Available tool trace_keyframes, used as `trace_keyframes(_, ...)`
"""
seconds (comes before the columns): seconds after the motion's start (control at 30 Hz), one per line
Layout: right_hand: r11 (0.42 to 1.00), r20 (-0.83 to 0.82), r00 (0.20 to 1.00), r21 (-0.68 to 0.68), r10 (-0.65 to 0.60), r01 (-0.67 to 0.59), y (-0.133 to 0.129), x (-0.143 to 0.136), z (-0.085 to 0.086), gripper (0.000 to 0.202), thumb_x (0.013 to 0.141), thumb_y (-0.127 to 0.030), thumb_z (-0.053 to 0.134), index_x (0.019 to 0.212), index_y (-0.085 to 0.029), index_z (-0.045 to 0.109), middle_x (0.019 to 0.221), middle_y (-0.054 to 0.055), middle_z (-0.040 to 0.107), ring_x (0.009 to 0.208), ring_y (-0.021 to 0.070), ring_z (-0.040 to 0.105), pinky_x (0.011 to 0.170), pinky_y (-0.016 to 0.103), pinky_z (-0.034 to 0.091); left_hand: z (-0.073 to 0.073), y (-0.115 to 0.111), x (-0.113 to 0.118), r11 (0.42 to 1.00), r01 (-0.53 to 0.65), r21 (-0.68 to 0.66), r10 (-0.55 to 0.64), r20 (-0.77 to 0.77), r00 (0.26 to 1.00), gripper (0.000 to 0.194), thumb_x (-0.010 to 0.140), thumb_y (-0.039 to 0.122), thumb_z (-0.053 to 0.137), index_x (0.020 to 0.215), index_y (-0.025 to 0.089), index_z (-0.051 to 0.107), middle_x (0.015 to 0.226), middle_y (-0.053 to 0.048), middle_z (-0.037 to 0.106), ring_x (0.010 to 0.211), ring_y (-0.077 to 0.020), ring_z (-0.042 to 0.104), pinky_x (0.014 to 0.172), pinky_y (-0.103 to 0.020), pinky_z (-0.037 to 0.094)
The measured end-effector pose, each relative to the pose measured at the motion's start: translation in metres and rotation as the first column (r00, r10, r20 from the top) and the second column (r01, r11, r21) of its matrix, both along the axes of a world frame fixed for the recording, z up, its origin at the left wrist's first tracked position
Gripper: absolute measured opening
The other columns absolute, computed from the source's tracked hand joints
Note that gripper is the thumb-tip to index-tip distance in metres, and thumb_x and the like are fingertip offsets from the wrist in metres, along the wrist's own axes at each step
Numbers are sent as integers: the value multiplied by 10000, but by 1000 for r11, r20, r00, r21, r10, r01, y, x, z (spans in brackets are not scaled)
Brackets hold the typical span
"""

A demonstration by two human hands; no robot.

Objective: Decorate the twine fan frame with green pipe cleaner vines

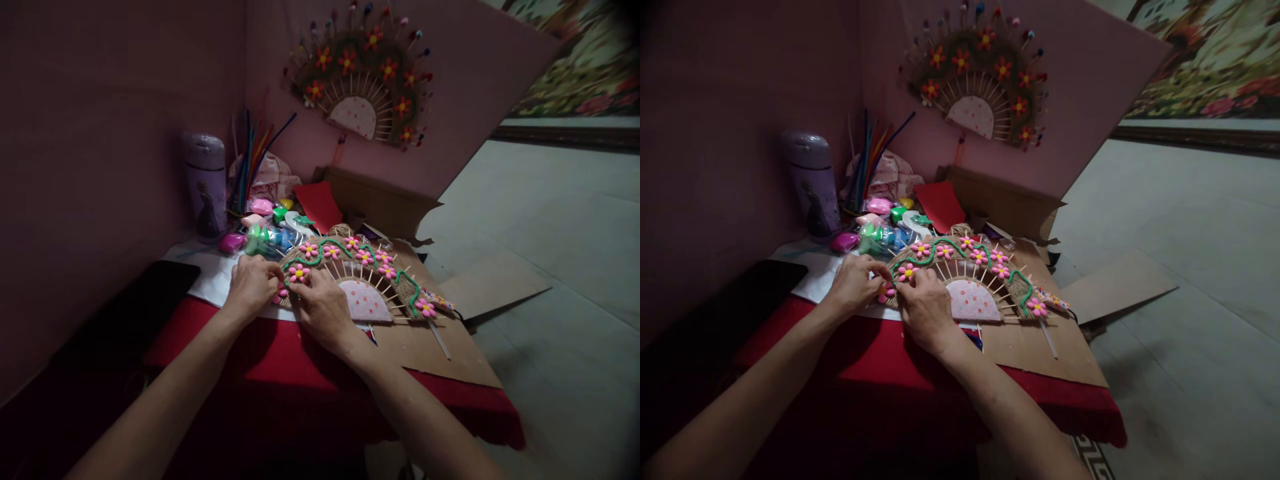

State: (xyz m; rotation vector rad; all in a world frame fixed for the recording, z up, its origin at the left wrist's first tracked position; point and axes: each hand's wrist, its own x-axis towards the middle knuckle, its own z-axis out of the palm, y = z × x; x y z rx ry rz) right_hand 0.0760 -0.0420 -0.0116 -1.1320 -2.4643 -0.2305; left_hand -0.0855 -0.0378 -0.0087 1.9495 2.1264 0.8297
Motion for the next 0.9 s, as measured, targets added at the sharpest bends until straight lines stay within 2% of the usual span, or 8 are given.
trace_keyframes(0.43, 999, 53, 998, -12, 36, -36, 4, -1, 7, 229, 896, -297, 477, 971, -237, 686, 917, 84, 552, 895, 205, 447, 716, 304, 376, -3, 0, 0, 999, 50, 0, -50, -15, 999, 292, 743, 176, 489, 790, 282, 757, 843, -64, 630, 914, -265, 472, 826, -382, 384)
trace_keyframes(0.73, 997, 111, 991, 15, 75, -77, 7, -3, 7, 263, 912, -337, 447, 1057, -254, 651, 955, 89, 566, 911, 221, 444, 702, 307, 372, -2, 1, -2, 991, -19, 130, 1, 141, 990, 277, 708, 187, 478, 701, 243, 748, 796, -40, 665, 824, -217, 532, 770, -339, 406)
trace_keyframes(0.9, 997, 112, 992, 46, 51, -56, 8, -3, 7, 213, 888, -266, 485, 1003, -237, 662, 960, 86, 567, 919, 217, 439, 718, 306, 374, -2, 1, -3, 992, -47, 121, 21, 207, 978, 269, 695, 178, 485, 720, 224, 749, 807, -38, 676, 795, -193, 566, 735, -309, 431)
